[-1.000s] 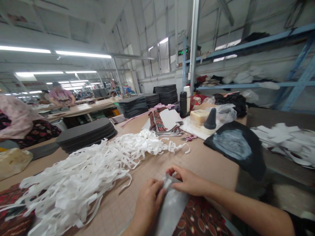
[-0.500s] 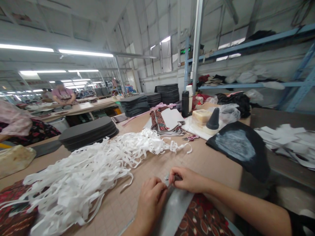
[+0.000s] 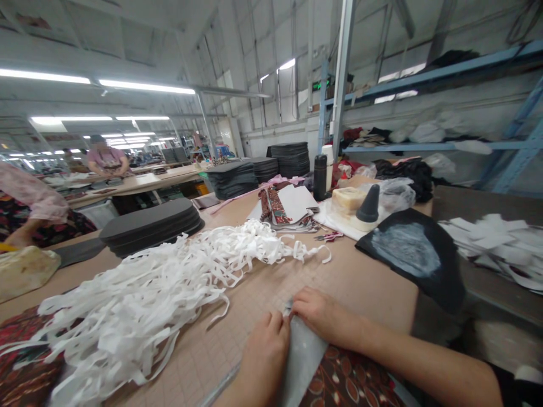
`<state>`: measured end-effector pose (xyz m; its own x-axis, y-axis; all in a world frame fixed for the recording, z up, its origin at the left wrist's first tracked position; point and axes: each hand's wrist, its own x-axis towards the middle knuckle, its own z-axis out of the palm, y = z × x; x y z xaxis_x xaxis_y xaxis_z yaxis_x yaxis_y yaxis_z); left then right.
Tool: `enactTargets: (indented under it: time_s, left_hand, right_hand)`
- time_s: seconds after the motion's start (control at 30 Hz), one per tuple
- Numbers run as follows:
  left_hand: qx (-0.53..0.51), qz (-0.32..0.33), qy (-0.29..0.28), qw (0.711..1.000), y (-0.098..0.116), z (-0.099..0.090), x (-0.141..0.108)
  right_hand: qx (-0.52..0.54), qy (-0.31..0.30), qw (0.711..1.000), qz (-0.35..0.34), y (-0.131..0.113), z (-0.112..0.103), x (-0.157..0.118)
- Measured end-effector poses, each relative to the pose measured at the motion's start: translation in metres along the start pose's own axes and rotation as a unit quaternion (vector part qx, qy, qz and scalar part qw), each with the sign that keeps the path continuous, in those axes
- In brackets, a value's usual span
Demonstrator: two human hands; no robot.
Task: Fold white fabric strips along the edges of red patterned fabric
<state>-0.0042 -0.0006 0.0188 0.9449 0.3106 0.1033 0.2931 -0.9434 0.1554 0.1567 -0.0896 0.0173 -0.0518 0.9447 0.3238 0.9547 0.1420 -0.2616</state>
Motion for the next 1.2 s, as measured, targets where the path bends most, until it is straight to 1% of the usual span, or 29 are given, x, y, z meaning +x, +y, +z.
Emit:
enactTargets:
  time_s: [0.07,0.17,0.27,0.33,0.5,0.57,0.67,0.77,0.83,0.9,1.0,1.07,1.1,1.2]
  left_hand:
    - [0.026,0.019,-0.020,0.999,0.002,-0.001,-0.003]
    - [0.057,0.026,-0.029,0.998,-0.002,-0.004,-0.012]
    - [0.085,0.022,-0.035,0.995,-0.012,-0.005,-0.030]
    - [0.085,0.017,-0.033,0.996,-0.020,-0.005,-0.045]
    - [0.071,-0.015,-0.016,0.997,-0.036,-0.011,-0.075]
    - [0.036,-0.039,-0.010,0.999,-0.039,-0.016,-0.082]
    - [-0.049,-0.067,0.001,0.997,-0.043,-0.022,-0.088]
    - [-0.092,-0.088,0.011,0.992,-0.043,-0.024,-0.092]
    - [-0.067,-0.095,0.014,0.993,-0.042,-0.020,-0.092]
    - [-0.005,-0.079,0.014,0.997,-0.039,-0.015,-0.093]
    - [0.084,-0.014,0.013,0.996,-0.036,-0.008,-0.098]
    - [0.096,0.000,0.006,0.995,-0.037,-0.010,-0.104]
    - [0.085,-0.012,-0.002,0.996,-0.038,-0.014,-0.108]
    - [0.027,-0.086,-0.039,0.995,-0.045,-0.028,-0.126]
  right_hand:
    - [-0.003,-0.009,1.000,-0.006,-0.002,-0.005,-0.001]
    - [-0.021,-0.038,0.999,-0.029,-0.006,-0.015,-0.003]
    - [-0.045,-0.070,0.996,-0.042,-0.012,-0.023,-0.003]
    - [-0.051,-0.083,0.995,-0.037,-0.018,-0.026,-0.003]
    - [-0.093,-0.089,0.991,-0.041,-0.027,-0.029,-0.004]
    - [-0.098,-0.093,0.990,-0.046,-0.026,-0.028,-0.003]
    - [-0.093,-0.101,0.990,-0.039,-0.024,-0.024,0.002]
    - [-0.073,-0.062,0.995,-0.031,-0.031,-0.013,0.010]
    - [-0.033,-0.046,0.997,-0.049,-0.043,-0.004,0.014]
    - [-0.005,-0.063,0.994,-0.092,-0.056,0.003,0.016]
    - [-0.031,-0.090,0.983,-0.156,-0.066,0.006,0.015]
    - [-0.057,-0.096,0.978,-0.176,-0.063,0.004,0.012]
    - [-0.067,-0.097,0.977,-0.178,-0.059,0.002,0.011]
    - [-0.099,-0.107,0.976,-0.160,-0.050,-0.004,0.010]
